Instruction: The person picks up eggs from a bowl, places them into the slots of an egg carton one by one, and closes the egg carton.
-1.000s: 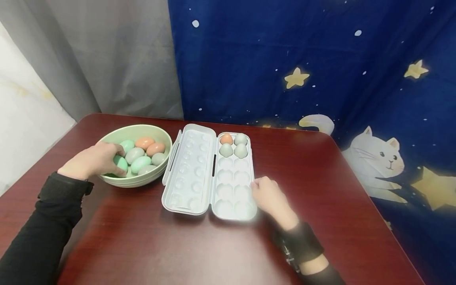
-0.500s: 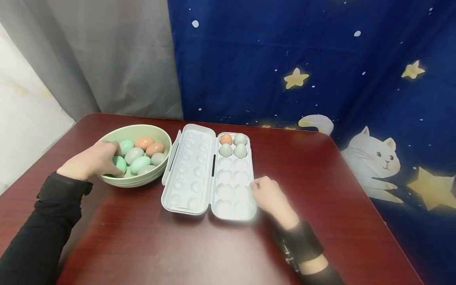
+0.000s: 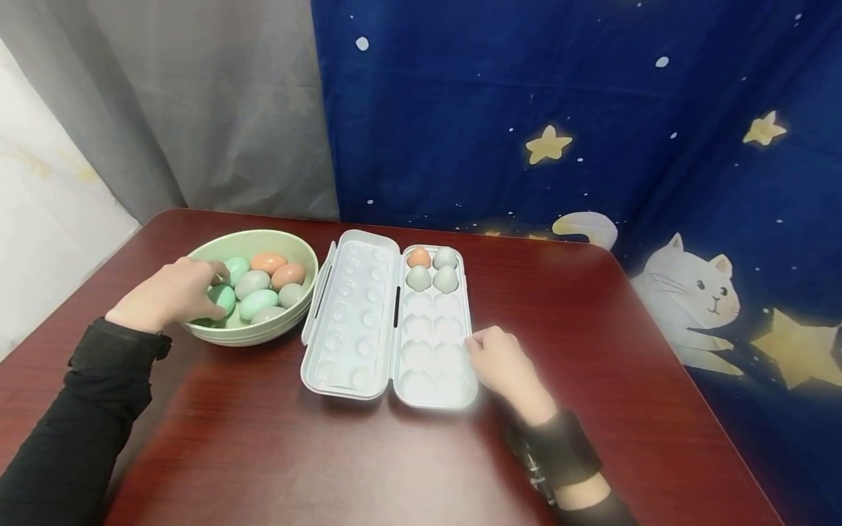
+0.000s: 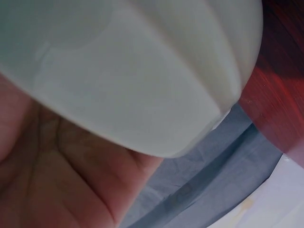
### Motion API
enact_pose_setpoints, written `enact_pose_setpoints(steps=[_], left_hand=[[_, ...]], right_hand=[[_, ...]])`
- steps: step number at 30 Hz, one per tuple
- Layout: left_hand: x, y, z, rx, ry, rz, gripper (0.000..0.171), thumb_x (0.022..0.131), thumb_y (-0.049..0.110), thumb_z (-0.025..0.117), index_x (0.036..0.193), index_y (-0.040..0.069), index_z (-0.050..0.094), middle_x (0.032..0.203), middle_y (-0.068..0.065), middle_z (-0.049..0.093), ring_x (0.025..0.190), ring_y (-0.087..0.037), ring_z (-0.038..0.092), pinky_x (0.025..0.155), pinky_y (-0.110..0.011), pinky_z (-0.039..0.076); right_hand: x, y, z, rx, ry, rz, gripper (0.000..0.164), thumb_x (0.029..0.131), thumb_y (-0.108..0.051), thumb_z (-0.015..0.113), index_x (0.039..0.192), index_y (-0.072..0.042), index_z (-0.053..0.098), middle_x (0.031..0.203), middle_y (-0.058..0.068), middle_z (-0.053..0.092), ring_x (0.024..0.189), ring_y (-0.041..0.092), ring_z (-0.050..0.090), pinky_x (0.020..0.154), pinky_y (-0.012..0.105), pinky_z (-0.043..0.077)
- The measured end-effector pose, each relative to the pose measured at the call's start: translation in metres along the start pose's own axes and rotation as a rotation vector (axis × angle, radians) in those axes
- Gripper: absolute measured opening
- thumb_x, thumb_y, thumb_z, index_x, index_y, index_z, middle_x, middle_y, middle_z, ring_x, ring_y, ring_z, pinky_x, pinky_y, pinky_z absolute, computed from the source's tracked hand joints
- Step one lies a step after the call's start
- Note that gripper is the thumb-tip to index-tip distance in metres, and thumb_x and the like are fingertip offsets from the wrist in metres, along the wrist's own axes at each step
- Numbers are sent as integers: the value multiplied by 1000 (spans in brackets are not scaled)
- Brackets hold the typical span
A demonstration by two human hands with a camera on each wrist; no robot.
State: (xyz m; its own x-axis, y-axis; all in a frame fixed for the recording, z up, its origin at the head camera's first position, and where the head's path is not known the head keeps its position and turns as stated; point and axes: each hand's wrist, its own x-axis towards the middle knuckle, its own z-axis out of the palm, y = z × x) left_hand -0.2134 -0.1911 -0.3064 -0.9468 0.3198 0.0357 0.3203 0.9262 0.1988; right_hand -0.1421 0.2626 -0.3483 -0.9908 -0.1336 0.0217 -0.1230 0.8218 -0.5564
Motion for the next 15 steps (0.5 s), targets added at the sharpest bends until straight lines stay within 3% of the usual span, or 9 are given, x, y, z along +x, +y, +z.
enact_pose_setpoints(steps=[5,11,15], left_hand=[[0,0,1,-6,-1,4,17,60,3,72,67,11,59,63,-1,45,65,-23,42,58,-36,36],[3,1,5,-10,6,-1,24,58,2,78,79,6,69,70,-4,52,74,-26,44,63,-39,39],[3,-1,4,9,16,13,17,61,1,73,74,7,65,70,-6,50,73,-26,43,64,-40,39]], right_hand=[[-2,-3,-1,1,-6,8,30,97,-9,51,69,-8,64,51,-1,47,50,15,49,55,32,41],[-3,-5,-2,5,-10,21,30,97,-9,51,70,-7,65,51,-1,47,51,15,49,55,33,41],[-4,-7,-2,4,-8,24,29,97,-9,51,72,-6,66,51,-1,48,51,15,50,55,33,42]])
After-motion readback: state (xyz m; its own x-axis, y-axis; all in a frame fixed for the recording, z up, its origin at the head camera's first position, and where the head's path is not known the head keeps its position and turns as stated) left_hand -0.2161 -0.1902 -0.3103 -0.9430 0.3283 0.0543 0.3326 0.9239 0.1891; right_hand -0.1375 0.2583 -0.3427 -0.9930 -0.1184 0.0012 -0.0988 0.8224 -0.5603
